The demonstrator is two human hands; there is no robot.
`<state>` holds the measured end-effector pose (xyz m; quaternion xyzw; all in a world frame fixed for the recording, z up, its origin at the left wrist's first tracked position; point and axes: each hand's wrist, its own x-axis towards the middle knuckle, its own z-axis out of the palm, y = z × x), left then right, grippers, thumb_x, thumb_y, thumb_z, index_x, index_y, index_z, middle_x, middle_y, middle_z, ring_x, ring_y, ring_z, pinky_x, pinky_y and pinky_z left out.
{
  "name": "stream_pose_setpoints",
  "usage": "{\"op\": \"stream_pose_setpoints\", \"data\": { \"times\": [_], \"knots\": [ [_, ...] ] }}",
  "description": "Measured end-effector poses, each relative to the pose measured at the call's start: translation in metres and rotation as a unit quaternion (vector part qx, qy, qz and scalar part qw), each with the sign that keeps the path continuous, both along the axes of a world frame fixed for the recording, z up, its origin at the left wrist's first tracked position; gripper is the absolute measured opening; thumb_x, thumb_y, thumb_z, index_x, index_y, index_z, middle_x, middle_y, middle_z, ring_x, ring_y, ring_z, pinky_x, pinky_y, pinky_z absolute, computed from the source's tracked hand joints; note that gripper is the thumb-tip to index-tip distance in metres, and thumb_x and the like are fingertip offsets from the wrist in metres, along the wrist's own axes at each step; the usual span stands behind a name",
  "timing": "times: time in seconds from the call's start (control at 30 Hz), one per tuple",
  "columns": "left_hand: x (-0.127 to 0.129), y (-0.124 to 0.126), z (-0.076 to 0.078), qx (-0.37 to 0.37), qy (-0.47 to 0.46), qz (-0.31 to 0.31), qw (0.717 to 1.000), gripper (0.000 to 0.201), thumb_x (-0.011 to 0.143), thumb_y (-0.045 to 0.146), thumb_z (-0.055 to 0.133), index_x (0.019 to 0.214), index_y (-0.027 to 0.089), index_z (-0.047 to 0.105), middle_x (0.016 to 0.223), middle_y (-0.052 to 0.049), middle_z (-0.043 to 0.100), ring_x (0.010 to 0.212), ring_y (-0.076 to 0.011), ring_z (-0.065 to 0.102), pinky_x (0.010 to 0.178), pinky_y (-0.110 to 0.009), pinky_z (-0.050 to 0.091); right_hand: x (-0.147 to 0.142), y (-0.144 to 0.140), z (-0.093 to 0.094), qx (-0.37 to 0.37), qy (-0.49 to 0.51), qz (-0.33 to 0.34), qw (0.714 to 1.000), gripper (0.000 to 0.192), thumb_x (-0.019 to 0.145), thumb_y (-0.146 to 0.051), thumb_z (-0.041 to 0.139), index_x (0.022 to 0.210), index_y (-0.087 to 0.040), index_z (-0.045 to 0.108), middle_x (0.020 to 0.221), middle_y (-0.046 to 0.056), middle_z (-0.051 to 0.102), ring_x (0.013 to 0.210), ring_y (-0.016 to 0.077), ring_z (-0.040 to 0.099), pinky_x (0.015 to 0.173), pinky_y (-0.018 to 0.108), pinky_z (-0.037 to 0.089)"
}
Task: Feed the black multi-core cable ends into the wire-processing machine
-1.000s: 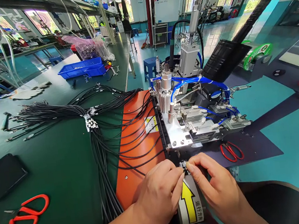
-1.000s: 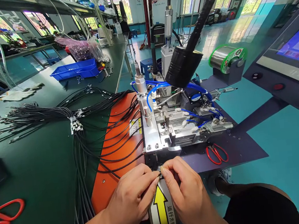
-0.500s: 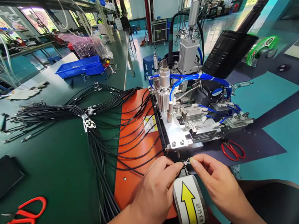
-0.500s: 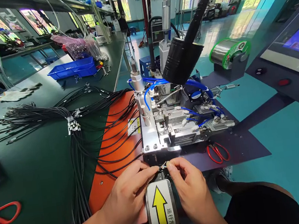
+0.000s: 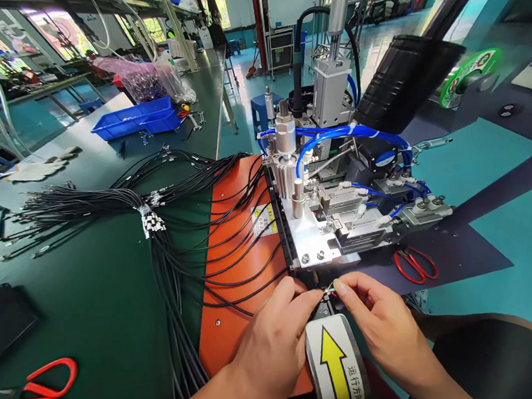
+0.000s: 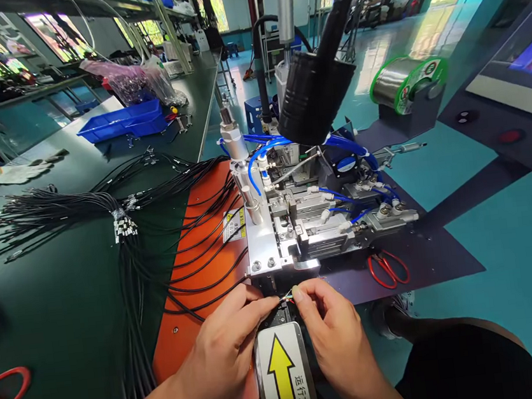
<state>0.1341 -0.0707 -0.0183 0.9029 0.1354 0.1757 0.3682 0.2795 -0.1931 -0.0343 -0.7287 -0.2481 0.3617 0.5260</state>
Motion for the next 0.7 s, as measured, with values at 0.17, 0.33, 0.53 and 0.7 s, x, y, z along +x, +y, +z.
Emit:
{"op": "stream_pose_setpoints", "data": {
  "times": [0.17,0.33,0.53,0.7],
  "knots": [
    [0.0019,-0.0014,0.0000,0.017,0.011,0.006,1.000,0.036,0.093,0.007,0.043,0.121,0.021,0.062,0.098,-0.008,0.052,0.087,-0.0176,0.054,0.074,-0.030,0.052,0.0001,0.0015,0.0012,-0.009,0.001,-0.002,1.000,0.041,0.092,-0.057,0.054,0.101,-0.019,0.068,0.079,0.003,0.064,0.071,0.0175,0.057,0.062,0.025,0.047],
    [0.0036,-0.0025,0.0006,0.031,0.016,0.006,0.999,0.033,0.094,0.009,0.045,0.120,0.020,0.062,0.098,-0.007,0.053,0.084,-0.0176,0.055,0.072,-0.030,0.054,0.0001,0.0011,-0.0024,-0.013,-0.013,0.003,1.000,0.042,0.092,-0.057,0.053,0.103,-0.019,0.068,0.080,0.004,0.066,0.072,0.0181,0.058,0.062,0.025,0.047],
    [0.0019,-0.0033,-0.0002,0.063,0.016,0.005,0.998,0.031,0.095,0.009,0.042,0.118,0.018,0.060,0.099,-0.008,0.053,0.084,-0.0184,0.055,0.072,-0.032,0.055,0.0000,-0.0004,-0.0022,-0.020,-0.007,-0.004,1.000,0.042,0.092,-0.057,0.054,0.104,-0.020,0.068,0.082,0.004,0.067,0.073,0.0181,0.059,0.063,0.025,0.048],
    [0.0008,-0.0040,-0.0019,0.077,0.029,-0.004,0.997,0.034,0.095,0.008,0.041,0.123,0.019,0.057,0.099,-0.008,0.051,0.084,-0.0185,0.054,0.072,-0.033,0.055,-0.0009,-0.0012,-0.0024,-0.029,-0.006,-0.010,1.000,0.044,0.091,-0.059,0.055,0.108,-0.021,0.067,0.081,0.003,0.067,0.072,0.0178,0.059,0.064,0.026,0.048]
  ]
}}
